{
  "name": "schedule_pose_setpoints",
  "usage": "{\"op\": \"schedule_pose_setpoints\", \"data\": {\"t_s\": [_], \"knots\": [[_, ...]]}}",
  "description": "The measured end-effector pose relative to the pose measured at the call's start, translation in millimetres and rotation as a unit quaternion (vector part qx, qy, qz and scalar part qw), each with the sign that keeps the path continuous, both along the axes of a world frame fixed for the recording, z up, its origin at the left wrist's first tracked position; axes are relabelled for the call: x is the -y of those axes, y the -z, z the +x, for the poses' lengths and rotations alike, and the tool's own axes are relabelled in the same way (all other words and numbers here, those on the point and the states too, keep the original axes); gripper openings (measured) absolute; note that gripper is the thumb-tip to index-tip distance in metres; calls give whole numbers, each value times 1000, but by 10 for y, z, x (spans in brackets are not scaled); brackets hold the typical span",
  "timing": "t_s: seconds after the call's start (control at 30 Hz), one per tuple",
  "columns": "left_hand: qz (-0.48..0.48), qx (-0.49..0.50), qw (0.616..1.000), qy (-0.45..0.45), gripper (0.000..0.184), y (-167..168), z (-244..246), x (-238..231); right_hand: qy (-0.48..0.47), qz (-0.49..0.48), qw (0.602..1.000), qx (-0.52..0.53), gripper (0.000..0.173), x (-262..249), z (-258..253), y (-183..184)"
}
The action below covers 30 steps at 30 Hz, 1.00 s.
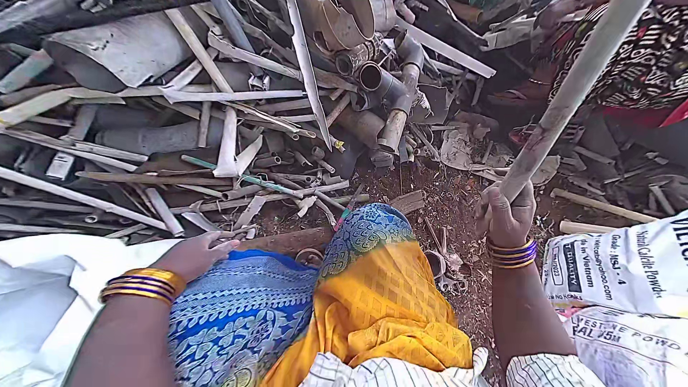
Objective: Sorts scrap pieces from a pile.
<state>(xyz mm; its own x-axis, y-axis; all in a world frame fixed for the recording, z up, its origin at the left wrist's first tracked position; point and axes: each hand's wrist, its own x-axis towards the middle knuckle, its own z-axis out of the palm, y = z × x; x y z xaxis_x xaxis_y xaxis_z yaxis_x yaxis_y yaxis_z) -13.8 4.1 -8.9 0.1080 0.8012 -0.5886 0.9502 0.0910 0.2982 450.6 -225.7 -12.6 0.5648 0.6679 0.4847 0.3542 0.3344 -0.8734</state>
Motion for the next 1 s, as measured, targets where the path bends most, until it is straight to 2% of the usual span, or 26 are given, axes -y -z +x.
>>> {"op": "schedule_pose_setpoints", "data": {"t_s": [0.07,0.13,0.2,0.23,0.27,0.3,0.33,0.37,0.4,0.43,0.47,0.5,0.53,0.6,0.67,0.73,0.77,0.83,0.9,0.93,0.97,1.0], "knots": [[17,8,1000,0,42,99,-82,-62,-10,144,985,95,29,-242,182,-332],[17,9,1000,-5,41,118,-108,-85,28,232,962,142,27,-482,250,-431],[15,6,1000,-8,42,127,-128,-86,68,233,963,121,26,-632,191,-125],[10,7,1000,-15,42,124,-130,-75,92,190,974,85,26,-654,123,207],[6,10,1000,-27,42,118,-128,-62,130,100,985,48,26,-627,33,632],[0,15,999,-41,42,103,-122,-47,168,-56,984,25,33,-548,-69,1091],[-2,17,999,-52,42,97,-120,-41,153,-262,953,1,41,-417,-157,1493],[-4,16,998,-55,42,97,-108,-32,98,-465,880,-14,48,-287,-193,1838],[-9,11,999,-51,42,90,-78,-24,29,-621,782,-34,52,-185,-202,2098],[-14,3,999,-45,42,53,-24,-36,-7,-698,715,-39,53,-159,-186,2270],[-19,-5,999,-41,43,-11,39,-53,-5,-719,694,-37,53,-187,-170,2306],[-26,-13,999,-35,44,-44,84,-55,18,-712,701,-35,54,-209,-166,2223],[-32,-19,999,-25,43,-35,92,-45,53,-687,724,-39,55,-206,-173,2088],[-26,-14,999,-15,42,24,55,-48,131,-576,806,-27,51,-234,-131,1703],[-14,-4,1000,-22,42,52,30,-94,205,-391,897,33,44,-347,-3,1223],[-15,-13,1000,-21,43,82,-19,-114,232,-168,955,72,38,-452,145,836],[-18,-19,1000,-16,43,103,-34,-130,210,-48,973,82,33,-525,234,651],[-12,-14,1000,-13,42,162,-73,-158,149,126,976,95,22,-682,324,352],[-4,-4,1000,-19,41,203,-111,-151,125,182,971,88,20,-806,305,393],[-4,-7,1000,-20,41,181,-102,-132,127,165,976,70,18,-834,257,599],[-7,-13,1000,-22,42,147,-84,-121,143,107,983,45,18,-833,184,924],[-12,-17,999,-28,42,111,-66,-112,168,-15,985,24,21,-788,87,1318]]}}
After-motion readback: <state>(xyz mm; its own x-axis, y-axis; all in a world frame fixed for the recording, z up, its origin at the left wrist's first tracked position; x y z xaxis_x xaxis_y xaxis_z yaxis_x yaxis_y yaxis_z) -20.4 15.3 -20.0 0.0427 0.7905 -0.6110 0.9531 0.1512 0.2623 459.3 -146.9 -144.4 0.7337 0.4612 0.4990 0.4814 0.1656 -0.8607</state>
